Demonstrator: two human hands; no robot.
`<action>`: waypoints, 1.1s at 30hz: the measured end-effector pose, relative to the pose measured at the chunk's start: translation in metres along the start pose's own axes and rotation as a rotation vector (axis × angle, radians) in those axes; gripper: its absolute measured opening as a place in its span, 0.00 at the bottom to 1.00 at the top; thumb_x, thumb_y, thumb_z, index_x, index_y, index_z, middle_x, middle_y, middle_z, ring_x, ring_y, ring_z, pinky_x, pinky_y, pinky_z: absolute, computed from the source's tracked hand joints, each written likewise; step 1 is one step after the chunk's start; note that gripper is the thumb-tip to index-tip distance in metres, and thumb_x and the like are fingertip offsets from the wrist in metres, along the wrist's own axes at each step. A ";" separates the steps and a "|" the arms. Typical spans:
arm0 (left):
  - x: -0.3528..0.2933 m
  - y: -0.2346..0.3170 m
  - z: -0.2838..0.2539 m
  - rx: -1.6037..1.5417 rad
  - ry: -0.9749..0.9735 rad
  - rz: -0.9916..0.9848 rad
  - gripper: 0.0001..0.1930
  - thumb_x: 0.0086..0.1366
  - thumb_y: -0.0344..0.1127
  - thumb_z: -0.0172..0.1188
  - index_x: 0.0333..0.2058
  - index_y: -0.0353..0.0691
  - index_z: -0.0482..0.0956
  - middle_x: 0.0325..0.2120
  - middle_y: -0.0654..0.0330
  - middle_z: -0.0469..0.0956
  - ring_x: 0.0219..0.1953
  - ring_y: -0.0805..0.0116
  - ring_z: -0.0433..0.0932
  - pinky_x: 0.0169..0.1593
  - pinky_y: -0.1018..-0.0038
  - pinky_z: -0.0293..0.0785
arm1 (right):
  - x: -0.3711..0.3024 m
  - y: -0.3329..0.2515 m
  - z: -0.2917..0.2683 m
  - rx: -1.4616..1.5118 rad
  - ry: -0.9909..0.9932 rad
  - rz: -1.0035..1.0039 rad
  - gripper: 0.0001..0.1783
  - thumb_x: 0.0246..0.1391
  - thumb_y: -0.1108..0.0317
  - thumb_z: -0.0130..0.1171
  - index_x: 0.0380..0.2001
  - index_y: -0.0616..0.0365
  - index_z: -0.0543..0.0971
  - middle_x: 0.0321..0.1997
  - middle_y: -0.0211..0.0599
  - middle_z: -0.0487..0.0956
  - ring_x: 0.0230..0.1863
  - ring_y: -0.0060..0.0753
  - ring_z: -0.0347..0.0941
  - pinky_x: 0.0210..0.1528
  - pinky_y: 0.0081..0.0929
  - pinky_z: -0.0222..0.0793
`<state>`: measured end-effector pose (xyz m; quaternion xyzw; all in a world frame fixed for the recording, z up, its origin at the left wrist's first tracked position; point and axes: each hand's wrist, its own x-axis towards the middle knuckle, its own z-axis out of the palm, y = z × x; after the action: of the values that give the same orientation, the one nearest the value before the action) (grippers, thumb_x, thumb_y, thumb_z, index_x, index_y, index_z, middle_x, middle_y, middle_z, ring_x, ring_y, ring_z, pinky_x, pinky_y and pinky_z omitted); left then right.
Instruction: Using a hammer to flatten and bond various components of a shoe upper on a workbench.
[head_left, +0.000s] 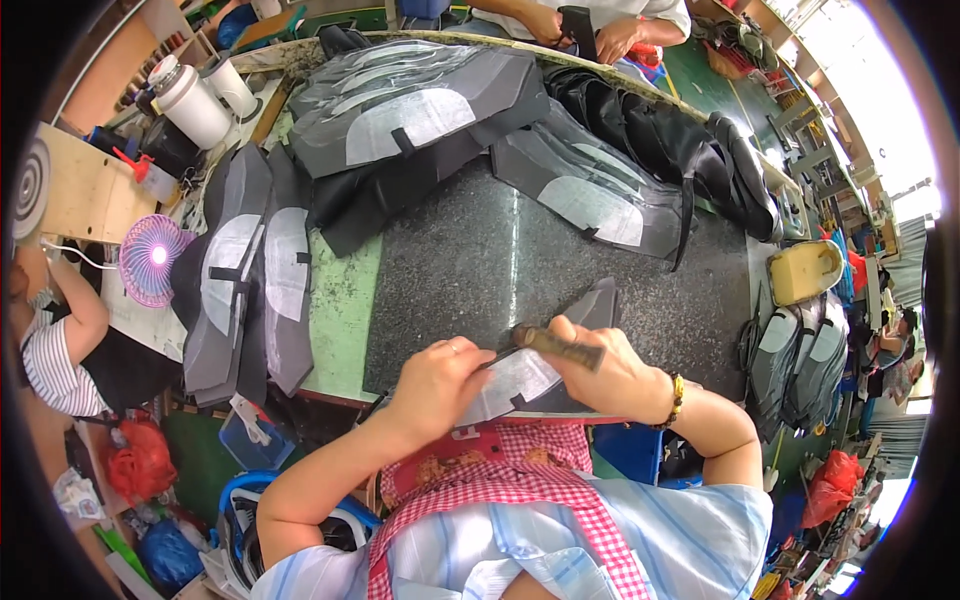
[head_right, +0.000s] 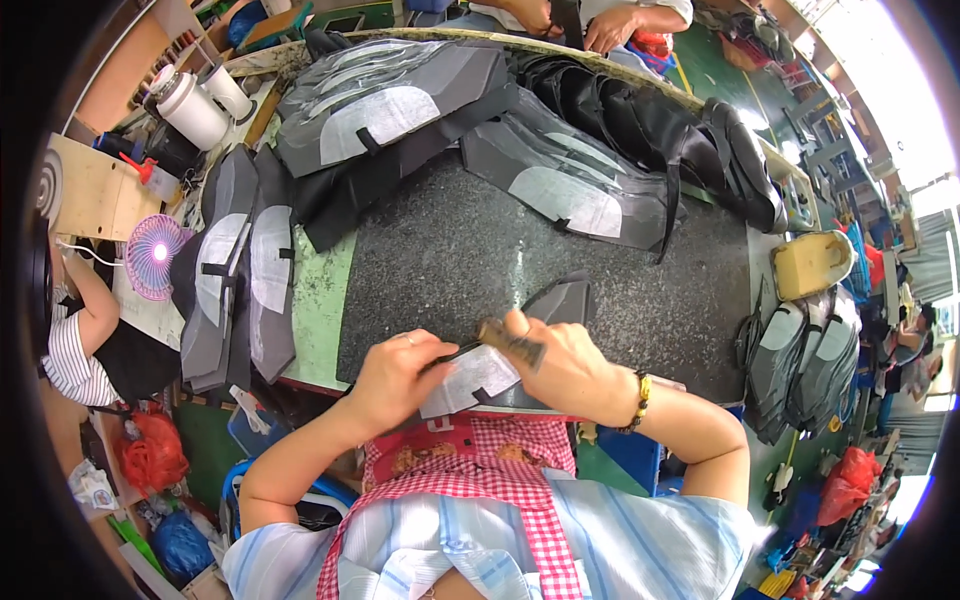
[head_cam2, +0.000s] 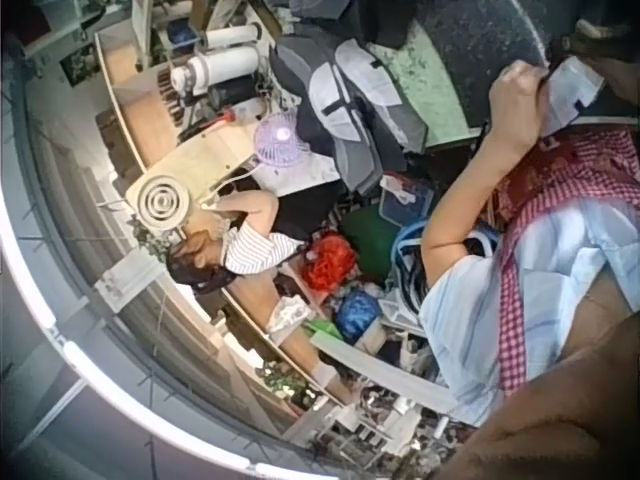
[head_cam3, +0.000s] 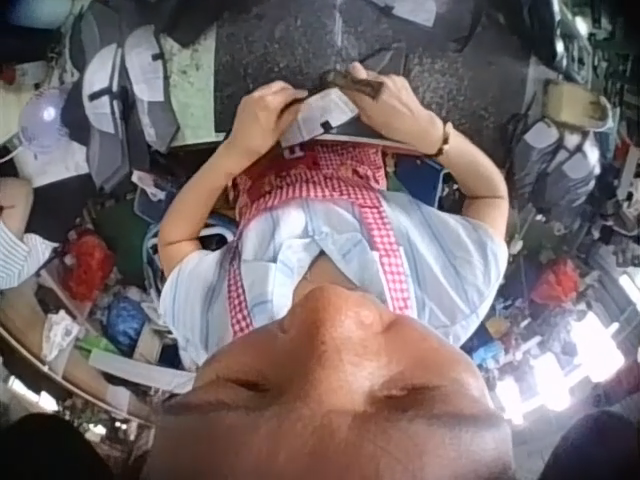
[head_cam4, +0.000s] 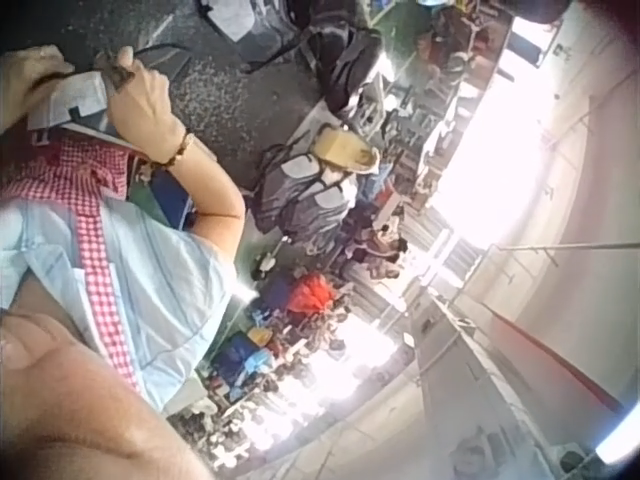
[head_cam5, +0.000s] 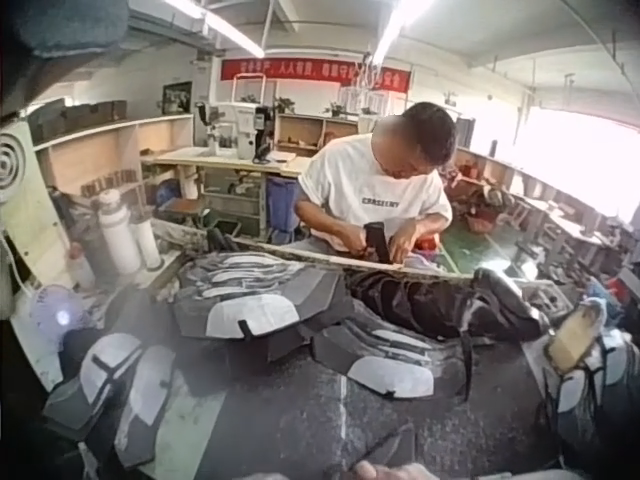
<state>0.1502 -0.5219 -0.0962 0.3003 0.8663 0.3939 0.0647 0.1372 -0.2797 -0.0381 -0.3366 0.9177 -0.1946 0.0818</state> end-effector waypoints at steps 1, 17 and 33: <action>-0.004 -0.004 0.003 0.051 0.065 0.033 0.17 0.55 0.31 0.58 0.45 0.35 0.79 0.37 0.58 0.77 0.36 0.60 0.76 0.38 0.68 0.74 | 0.005 0.005 -0.002 0.037 -0.021 0.005 0.19 0.52 0.73 0.55 0.50 0.55 0.77 0.37 0.46 0.76 0.28 0.48 0.77 0.26 0.40 0.73; -0.040 -0.023 -0.025 0.211 0.015 0.161 0.12 0.53 0.29 0.61 0.38 0.40 0.81 0.34 0.63 0.77 0.31 0.65 0.76 0.35 0.71 0.74 | 0.029 -0.023 0.001 0.128 -0.205 -0.019 0.19 0.53 0.75 0.53 0.50 0.54 0.77 0.38 0.43 0.77 0.27 0.47 0.78 0.27 0.37 0.74; -0.003 -0.020 0.013 0.039 0.030 0.152 0.13 0.52 0.28 0.63 0.39 0.41 0.81 0.34 0.61 0.77 0.34 0.60 0.79 0.36 0.66 0.78 | -0.010 -0.017 -0.009 -0.057 -0.139 0.144 0.12 0.56 0.70 0.56 0.44 0.55 0.78 0.35 0.42 0.75 0.29 0.46 0.77 0.27 0.39 0.72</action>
<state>0.1481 -0.5257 -0.1193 0.3605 0.8494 0.3851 0.0157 0.1527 -0.2825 -0.0230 -0.2845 0.9368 -0.1382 0.1492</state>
